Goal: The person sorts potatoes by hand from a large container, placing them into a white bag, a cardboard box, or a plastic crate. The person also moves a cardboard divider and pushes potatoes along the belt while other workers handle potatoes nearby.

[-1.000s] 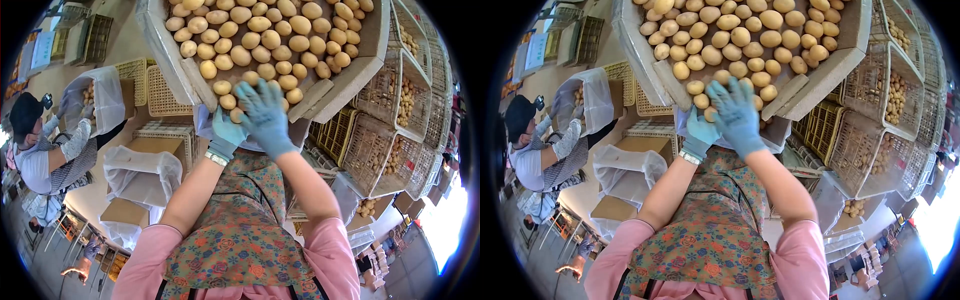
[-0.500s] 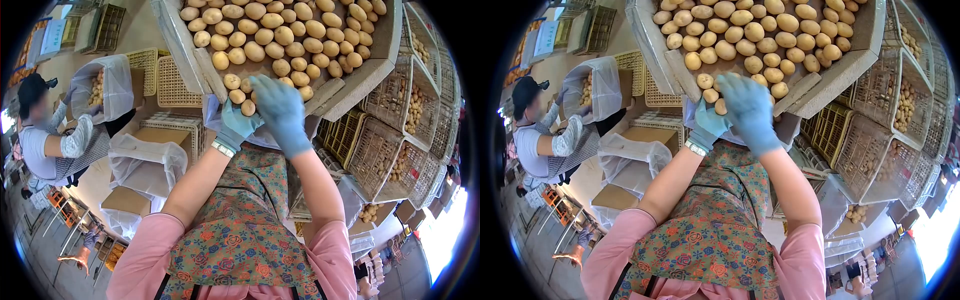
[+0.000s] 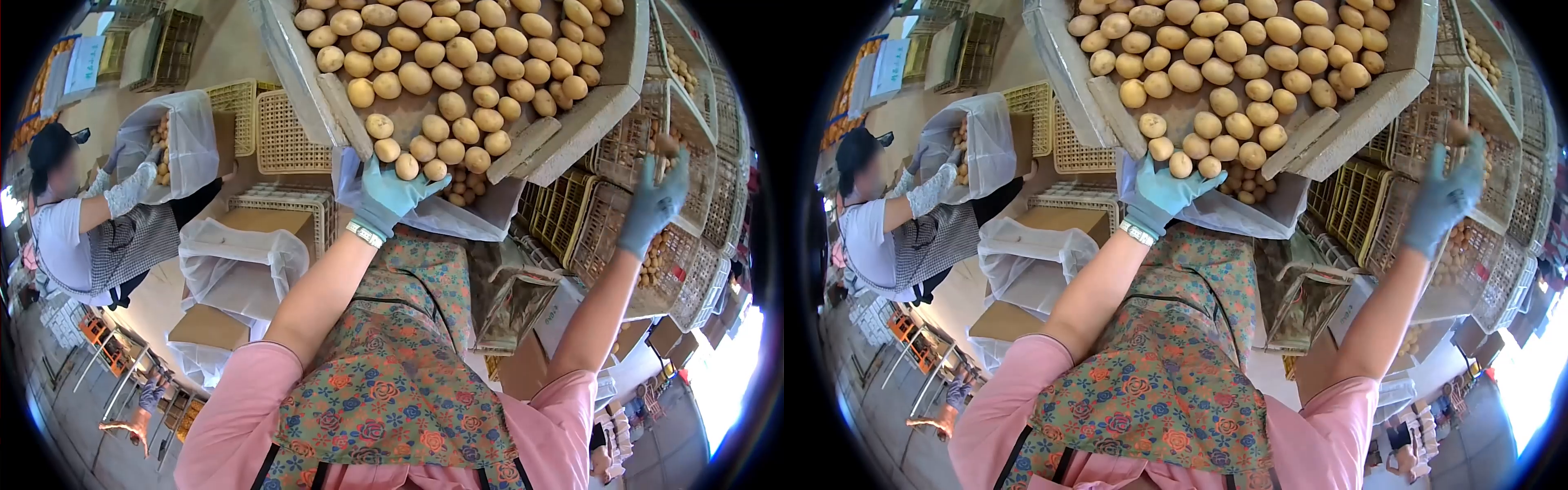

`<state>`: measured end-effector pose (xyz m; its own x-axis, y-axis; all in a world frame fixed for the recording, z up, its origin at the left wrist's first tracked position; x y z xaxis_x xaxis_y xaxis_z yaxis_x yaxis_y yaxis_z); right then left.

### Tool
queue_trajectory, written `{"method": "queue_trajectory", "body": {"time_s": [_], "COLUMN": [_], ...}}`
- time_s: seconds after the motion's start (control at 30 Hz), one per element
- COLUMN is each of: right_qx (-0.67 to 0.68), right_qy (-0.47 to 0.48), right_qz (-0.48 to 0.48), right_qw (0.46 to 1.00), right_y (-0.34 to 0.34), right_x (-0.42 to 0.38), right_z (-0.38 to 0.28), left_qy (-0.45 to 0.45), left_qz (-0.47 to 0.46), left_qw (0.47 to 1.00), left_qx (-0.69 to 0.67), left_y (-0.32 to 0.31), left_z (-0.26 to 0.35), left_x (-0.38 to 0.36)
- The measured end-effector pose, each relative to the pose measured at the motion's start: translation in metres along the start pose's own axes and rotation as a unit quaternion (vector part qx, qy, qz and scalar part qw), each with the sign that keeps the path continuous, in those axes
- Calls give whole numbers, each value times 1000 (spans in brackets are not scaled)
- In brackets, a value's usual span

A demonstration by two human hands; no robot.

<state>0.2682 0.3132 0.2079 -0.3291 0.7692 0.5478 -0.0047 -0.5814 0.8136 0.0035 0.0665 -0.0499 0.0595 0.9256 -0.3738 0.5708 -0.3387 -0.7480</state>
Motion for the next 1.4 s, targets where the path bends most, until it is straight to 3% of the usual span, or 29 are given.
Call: {"method": "queue_trajectory", "body": {"time_s": [0.1,0.13,0.17,0.2,0.23,0.3,0.33,0.4,0.43,0.47,0.5,0.53,0.57,0.6,0.63,0.67,0.7,0.73,0.8,0.83,0.87,0.93,0.97,1.03,1.1,1.17,1.27,1.33,1.4], "right_qx": [-20,181,131,-83,52,253,284,270,268,265,241,237,242,244,281,369,283,191,149,105,182,190,191,420,333,263,161,150,141], "right_qy": [-28,-26,62,274,244,214,199,160,175,191,264,263,304,340,230,63,-14,-91,-4,66,81,292,292,244,261,252,188,110,101], "right_qz": [63,-35,-141,-252,-416,-242,-252,-268,-252,-235,-191,-190,-307,-419,-383,-269,-212,-147,-307,-258,-222,-216,-218,-255,-352,-272,-191,-315,-389], "right_qw": [997,982,979,924,874,912,904,911,913,915,914,916,869,806,850,887,935,966,940,958,954,912,911,836,835,891,950,931,905], "right_y": [13,19,10,-17,-15,15,18,12,9,2,5,3,-14,-19,-22,-22,-29,-30,-56,-49,-37,-2,10,36,33,25,-1,-29,-59], "right_x": [-20,-31,-59,-119,-132,-153,-150,-147,-146,-147,-148,-148,-161,-162,-133,-114,-114,-106,-111,-123,-122,-143,-152,-168,-169,-154,-135,-124,-127], "right_z": [1,-45,-90,-146,-203,-255,-273,-295,-306,-314,-326,-316,-312,-308,-285,-245,-231,-220,-277,-312,-327,-362,-354,-326,-297,-266,-241,-252,-269], "left_qy": [-27,-27,-41,-53,-50,-46,-43,-6,-128,-125,-41,52,35,36,8,-22,-55,-58,-122,-84,-81,-89,-95,-108,-118,-65,-22,-29,-41], "left_qz": [5,7,44,77,77,94,96,-97,-58,-57,-87,-97,-60,-63,-21,26,98,96,114,48,48,86,106,146,162,129,49,49,91], "left_qw": [998,998,996,993,993,993,993,995,914,915,992,848,958,957,994,997,988,988,985,995,995,992,988,978,972,989,997,997,995], "left_qx": [49,49,62,77,79,58,59,7,380,379,-78,-518,-279,-280,-107,68,103,102,40,-21,-18,35,60,107,125,27,51,56,-7], "left_y": [-8,-10,-6,-3,1,24,31,14,26,39,39,29,30,14,13,12,14,18,31,27,24,17,13,8,11,21,9,12,22], "left_z": [-1,-3,-3,-3,0,14,17,16,36,39,26,15,12,6,3,3,4,6,20,18,16,6,1,-7,1,5,-3,0,4], "left_x": [2,2,-1,-1,1,4,5,3,3,1,2,5,5,8,9,6,5,8,11,12,14,8,2,-11,-9,3,6,8,8]}}
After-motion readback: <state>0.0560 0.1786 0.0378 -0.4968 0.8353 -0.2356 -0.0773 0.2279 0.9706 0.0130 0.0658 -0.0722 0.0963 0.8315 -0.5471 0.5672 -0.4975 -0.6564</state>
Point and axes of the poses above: each hand's wrist, its own x-axis towards the middle knuckle, its own y-axis out of the back of the hand, z = x × y, the point moved 9 cm from there along x, towards the middle knuckle, and after that the axes turned 15 degrees about -x, right-handed, at the moved point
